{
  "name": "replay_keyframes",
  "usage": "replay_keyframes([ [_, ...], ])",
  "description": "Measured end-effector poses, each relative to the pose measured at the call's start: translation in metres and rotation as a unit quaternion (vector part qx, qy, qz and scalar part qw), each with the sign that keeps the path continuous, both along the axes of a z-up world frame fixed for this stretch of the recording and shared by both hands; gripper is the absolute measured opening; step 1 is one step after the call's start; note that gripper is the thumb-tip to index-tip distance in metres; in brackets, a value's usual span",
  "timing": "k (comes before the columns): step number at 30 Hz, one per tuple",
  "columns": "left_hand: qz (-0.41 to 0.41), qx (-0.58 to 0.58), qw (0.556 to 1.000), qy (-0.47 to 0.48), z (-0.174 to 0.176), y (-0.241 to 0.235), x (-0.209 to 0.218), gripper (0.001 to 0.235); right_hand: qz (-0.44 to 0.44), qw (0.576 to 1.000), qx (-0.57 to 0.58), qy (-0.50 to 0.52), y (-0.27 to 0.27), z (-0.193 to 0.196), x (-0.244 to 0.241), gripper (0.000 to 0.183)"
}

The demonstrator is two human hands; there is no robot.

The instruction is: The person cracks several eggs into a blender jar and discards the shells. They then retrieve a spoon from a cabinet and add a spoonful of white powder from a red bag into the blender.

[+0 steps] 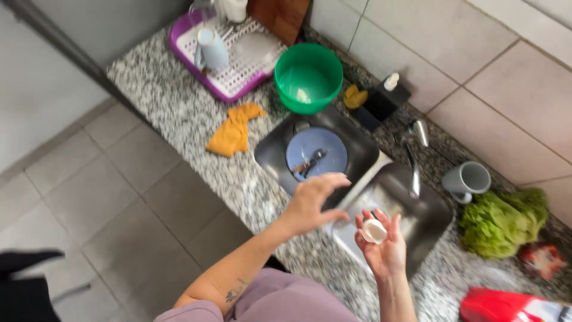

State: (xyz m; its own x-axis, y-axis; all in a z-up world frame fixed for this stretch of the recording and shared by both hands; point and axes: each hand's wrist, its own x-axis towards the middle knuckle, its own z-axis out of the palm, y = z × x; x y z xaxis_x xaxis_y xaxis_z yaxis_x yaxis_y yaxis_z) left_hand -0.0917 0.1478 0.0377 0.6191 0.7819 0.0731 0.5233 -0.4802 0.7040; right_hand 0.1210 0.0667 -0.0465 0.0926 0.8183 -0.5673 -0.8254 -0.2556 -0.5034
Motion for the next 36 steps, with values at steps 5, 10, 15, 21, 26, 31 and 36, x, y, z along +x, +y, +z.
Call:
replay_keyframes([
  [5, 0.362, -0.277, 0.779, -0.430, -0.066, 0.205, -0.094, 0.024, -0.102, 0.995, 0.003, 0.010, 0.044, 0.015, -0.042, 0.045],
  [10, 0.427, -0.383, 0.436, -0.693, -0.221, 0.393, -0.187, 0.024, -0.156, 0.988, -0.008, 0.014, 0.053, 0.020, -0.064, 0.041],
  [15, 0.536, -0.462, 0.336, -0.621, -0.128, 0.398, -0.163, 0.059, -0.214, 0.975, -0.063, -0.012, 0.053, 0.019, -0.075, 0.042],
  [21, 0.615, -0.479, 0.365, -0.508, -0.106, 0.407, -0.160, 0.043, -0.227, 0.971, -0.080, 0.013, 0.062, 0.022, -0.095, 0.041],
  [26, 0.636, -0.505, 0.332, -0.480, -0.105, 0.412, -0.162, 0.031, -0.213, 0.975, -0.061, 0.012, 0.067, 0.021, -0.107, 0.042],
  [31, 0.518, -0.472, 0.450, -0.554, -0.110, 0.422, -0.164, 0.044, -0.217, 0.973, -0.072, -0.004, 0.067, 0.027, -0.112, 0.042],
  [36, 0.418, -0.393, 0.516, -0.636, -0.144, 0.463, -0.168, 0.021, -0.237, 0.968, -0.075, -0.015, 0.068, 0.031, -0.117, 0.041],
])
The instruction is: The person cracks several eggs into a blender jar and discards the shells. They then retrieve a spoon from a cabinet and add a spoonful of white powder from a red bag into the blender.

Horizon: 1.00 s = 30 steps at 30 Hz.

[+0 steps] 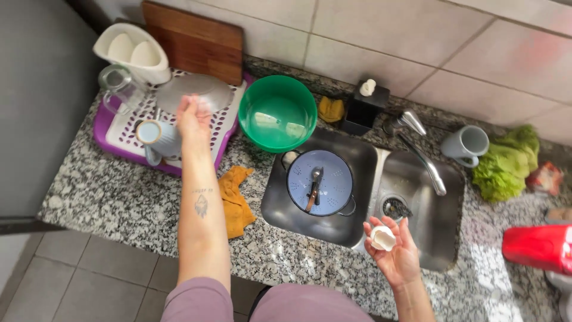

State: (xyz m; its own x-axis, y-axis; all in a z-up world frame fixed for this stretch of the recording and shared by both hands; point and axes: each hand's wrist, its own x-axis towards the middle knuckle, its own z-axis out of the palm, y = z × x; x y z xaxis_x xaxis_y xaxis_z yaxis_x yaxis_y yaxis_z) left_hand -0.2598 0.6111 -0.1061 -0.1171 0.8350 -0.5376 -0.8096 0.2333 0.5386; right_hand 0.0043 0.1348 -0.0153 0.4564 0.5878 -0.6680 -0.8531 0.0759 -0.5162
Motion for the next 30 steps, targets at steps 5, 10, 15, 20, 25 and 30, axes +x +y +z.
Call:
replay_keyframes([
  [5, -0.148, 0.194, 0.930, 0.274, 0.126, -0.114, -0.010, 0.028, -0.005, 0.998, 0.051, 0.030, -0.015, 0.008, -0.004, 0.041],
  [10, -0.280, 0.560, 0.489, 0.607, 0.209, -0.236, -0.012, 0.024, -0.093, 0.995, 0.041, 0.000, -0.057, 0.034, 0.015, 0.036],
  [15, -0.368, 0.751, 0.215, 0.505, 0.171, -0.313, 0.057, 0.052, -0.147, 0.977, 0.130, -0.081, -0.118, 0.082, 0.031, 0.035],
  [20, -0.327, 0.891, 0.089, 0.303, 0.135, -0.418, 0.153, 0.027, -0.132, 0.975, 0.034, -0.177, -0.183, 0.116, 0.028, 0.020],
  [25, -0.313, 0.927, 0.062, 0.197, 0.125, -0.529, 0.227, 0.027, -0.111, 0.891, -0.200, -0.393, -0.266, 0.065, 0.027, 0.013],
  [30, -0.300, 0.944, 0.037, 0.133, 0.115, -0.638, 0.282, 0.026, -0.051, 0.691, -0.354, -0.628, -0.384, 0.071, 0.029, 0.038],
])
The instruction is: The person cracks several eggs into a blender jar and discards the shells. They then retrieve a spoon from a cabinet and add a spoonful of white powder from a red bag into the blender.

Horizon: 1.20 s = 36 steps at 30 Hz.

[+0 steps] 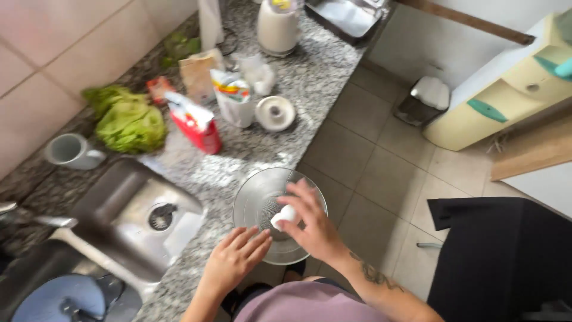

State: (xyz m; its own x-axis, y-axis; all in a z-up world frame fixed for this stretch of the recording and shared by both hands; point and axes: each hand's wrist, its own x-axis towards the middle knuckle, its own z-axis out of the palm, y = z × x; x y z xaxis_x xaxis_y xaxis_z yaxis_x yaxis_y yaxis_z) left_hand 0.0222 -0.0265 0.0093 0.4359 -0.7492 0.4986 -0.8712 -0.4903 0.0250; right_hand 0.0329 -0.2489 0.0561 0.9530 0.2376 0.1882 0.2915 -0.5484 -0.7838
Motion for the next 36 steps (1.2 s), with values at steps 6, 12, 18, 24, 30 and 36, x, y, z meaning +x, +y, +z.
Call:
replay_keyframes([
  [6, -0.003, 0.036, 0.999, 0.035, -0.003, -0.102, 0.053, 0.034, -0.279, 0.956, -0.093, 0.024, -0.141, -0.008, 0.029, 0.061],
  [12, -0.014, 0.007, 1.000, 0.011, -0.028, -0.177, 0.128, 0.032, -0.239, 0.900, 0.186, 0.315, -0.204, -0.027, 0.094, 0.043],
  [18, 0.016, 0.008, 0.995, 0.098, -0.062, -0.234, 0.220, 0.047, -0.252, 0.867, 0.306, 0.301, -0.267, -0.080, 0.195, 0.031],
  [24, 0.208, -0.396, 0.602, 0.661, -0.062, -0.286, 0.317, 0.072, -0.267, 0.849, 0.320, 0.324, -0.322, -0.098, 0.300, 0.032],
  [30, 0.222, -0.505, 0.398, 0.733, -0.037, -0.341, 0.380, 0.050, -0.123, 0.885, 0.227, 0.387, -0.373, -0.100, 0.417, 0.031],
  [36, 0.300, -0.573, 0.335, 0.685, -0.072, -0.375, 0.416, 0.051, -0.293, 0.848, 0.232, 0.376, -0.431, -0.134, 0.588, 0.058],
])
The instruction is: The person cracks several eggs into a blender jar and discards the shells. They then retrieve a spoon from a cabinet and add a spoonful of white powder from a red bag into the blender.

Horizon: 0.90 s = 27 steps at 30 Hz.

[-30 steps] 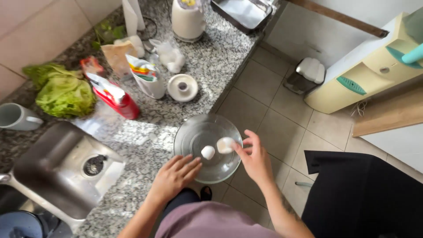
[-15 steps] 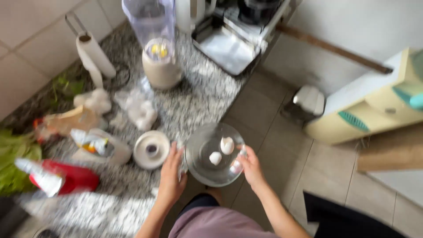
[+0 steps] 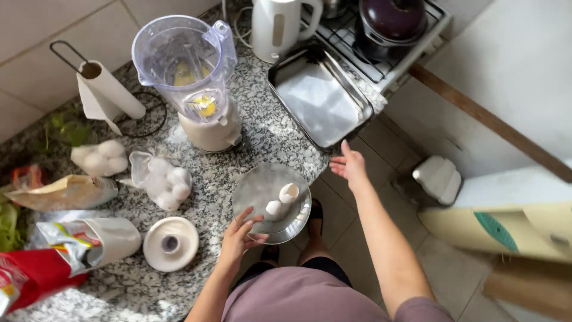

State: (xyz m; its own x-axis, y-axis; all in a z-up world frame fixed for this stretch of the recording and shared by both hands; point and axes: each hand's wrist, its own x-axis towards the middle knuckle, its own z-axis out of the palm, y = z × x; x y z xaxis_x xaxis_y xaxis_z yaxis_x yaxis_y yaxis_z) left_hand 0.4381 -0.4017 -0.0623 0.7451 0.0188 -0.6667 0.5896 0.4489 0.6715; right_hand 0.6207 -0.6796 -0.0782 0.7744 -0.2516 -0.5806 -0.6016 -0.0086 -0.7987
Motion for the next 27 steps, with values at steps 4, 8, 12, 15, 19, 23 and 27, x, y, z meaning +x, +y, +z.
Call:
replay_keyframes([
  [4, 0.067, 0.001, 0.997, 0.035, -0.015, -0.031, 0.032, 0.050, -0.068, 0.995, 0.067, 0.005, -0.016, -0.016, 0.072, 0.039],
  [8, 0.108, -0.005, 0.993, 0.049, -0.029, -0.071, 0.070, 0.048, -0.055, 0.996, 0.058, -0.032, -0.070, -0.042, 0.095, 0.023],
  [12, 0.111, 0.009, 0.992, 0.066, -0.010, -0.108, 0.127, 0.046, -0.006, 1.000, -0.005, 0.023, -0.131, 0.024, 0.084, 0.028],
  [15, 0.109, 0.014, 0.991, 0.082, -0.016, -0.136, 0.166, 0.048, 0.018, 0.998, -0.061, 0.017, -0.174, 0.049, 0.080, 0.021],
  [19, 0.117, 0.128, 0.984, 0.034, -0.054, -0.170, 0.218, 0.052, 0.008, 0.995, -0.098, 0.026, -0.218, 0.068, 0.085, 0.027],
  [23, 0.149, 0.182, 0.972, 0.020, -0.057, -0.183, 0.248, 0.033, 0.057, 0.979, -0.196, -0.013, -0.249, 0.078, 0.092, 0.045],
  [27, 0.156, 0.177, 0.971, 0.045, -0.026, -0.181, 0.253, 0.031, 0.133, 0.971, -0.196, -0.039, -0.261, 0.096, 0.104, 0.034],
])
